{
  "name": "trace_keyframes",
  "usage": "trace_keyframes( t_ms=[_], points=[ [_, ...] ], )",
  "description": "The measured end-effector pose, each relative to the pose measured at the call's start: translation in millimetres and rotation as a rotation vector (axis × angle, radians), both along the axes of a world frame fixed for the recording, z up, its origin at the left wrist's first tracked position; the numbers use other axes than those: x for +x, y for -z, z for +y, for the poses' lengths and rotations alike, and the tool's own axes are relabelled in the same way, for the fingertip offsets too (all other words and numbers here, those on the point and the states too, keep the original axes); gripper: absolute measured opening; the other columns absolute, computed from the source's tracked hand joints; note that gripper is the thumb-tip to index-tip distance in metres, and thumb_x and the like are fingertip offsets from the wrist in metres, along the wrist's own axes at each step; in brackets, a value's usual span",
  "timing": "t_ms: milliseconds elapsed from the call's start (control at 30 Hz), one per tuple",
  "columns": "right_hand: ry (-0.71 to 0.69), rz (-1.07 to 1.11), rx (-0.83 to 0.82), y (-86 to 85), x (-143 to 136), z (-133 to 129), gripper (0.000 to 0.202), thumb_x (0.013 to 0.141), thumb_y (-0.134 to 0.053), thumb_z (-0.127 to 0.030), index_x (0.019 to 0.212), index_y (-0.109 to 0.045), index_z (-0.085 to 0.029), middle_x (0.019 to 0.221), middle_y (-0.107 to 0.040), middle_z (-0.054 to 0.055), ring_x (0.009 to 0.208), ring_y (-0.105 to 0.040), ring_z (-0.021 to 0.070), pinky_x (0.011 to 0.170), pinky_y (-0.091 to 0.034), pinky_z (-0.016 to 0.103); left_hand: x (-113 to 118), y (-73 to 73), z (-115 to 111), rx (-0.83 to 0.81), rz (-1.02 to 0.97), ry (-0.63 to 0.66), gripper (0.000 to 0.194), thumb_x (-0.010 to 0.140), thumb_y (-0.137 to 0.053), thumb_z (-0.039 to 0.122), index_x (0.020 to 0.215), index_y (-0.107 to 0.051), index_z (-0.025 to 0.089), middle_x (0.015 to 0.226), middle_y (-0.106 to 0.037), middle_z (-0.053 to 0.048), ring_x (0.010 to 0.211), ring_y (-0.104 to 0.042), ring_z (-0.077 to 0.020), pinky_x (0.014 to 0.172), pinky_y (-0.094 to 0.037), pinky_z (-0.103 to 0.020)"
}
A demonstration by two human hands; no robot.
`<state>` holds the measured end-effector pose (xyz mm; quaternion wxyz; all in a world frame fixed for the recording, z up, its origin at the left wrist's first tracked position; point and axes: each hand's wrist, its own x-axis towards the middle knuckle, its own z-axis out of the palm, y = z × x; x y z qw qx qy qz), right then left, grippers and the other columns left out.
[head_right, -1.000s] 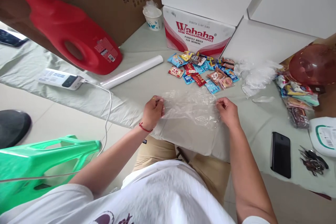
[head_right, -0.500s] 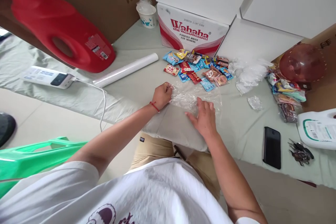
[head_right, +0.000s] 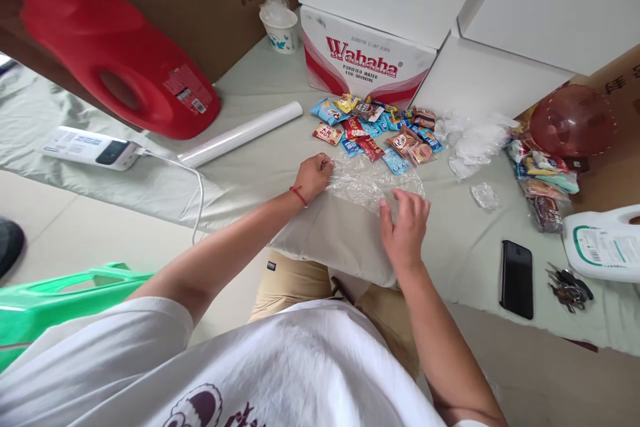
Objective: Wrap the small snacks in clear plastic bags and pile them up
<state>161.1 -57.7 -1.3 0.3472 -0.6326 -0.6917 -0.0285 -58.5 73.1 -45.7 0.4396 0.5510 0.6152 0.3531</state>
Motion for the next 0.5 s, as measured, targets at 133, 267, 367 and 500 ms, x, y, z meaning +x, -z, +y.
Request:
trace_keyframes(
  t_ms=[133,267,367,500],
  points=[
    [0.041,0.052,-0.318,5.2,14.6,53.8,0.059,0.099,-0.053,-0.063,0.132,-0.062,-0.016,0.109,-0.073,0.015,0.105,-0.063,0.0304,0.095,-0.045,0.044,-1.7,0.6,-4.9,0.057,0.071,0.027,0.016,0.097,-0.054,0.028,0.084,-0.061,0.022,0.064,-0.057,0.000,0.068,-0.059,-0.0211,0.070,-0.041,-0.030],
    [-0.005,0.205,-0.662,13.5,7.1,77.3,0.050,0.082,-0.076,-0.054,0.116,-0.071,-0.017,0.085,-0.071,0.005,0.078,-0.062,0.0221,0.074,-0.045,0.033,-1.4,0.6,-8.1,0.100,0.092,0.028,0.017,0.098,-0.052,0.028,0.084,-0.060,0.021,0.065,-0.058,-0.001,0.070,-0.059,-0.0212,0.072,-0.041,-0.030],
    [-0.102,0.246,-0.502,10.6,-3.3,60.9,0.022,0.087,-0.070,-0.040,0.095,-0.075,-0.020,0.077,-0.065,0.002,0.078,-0.058,0.0203,0.077,-0.046,0.033,-1.7,0.2,-8.0,0.096,0.078,0.031,0.017,0.099,-0.052,0.027,0.085,-0.060,0.022,0.061,-0.056,0.001,0.064,-0.057,-0.0201,0.071,-0.040,-0.030],
    [-0.264,0.144,-0.229,1.5,-18.0,10.8,0.015,0.097,-0.060,-0.031,0.096,-0.074,-0.024,0.094,-0.068,0.006,0.097,-0.061,0.0236,0.089,-0.051,0.039,-2.6,-2.0,-4.0,0.011,0.003,0.034,0.016,0.097,-0.055,0.025,0.082,-0.060,0.022,0.054,-0.053,0.004,0.055,-0.054,-0.0182,0.070,-0.041,-0.030]
  ],
)
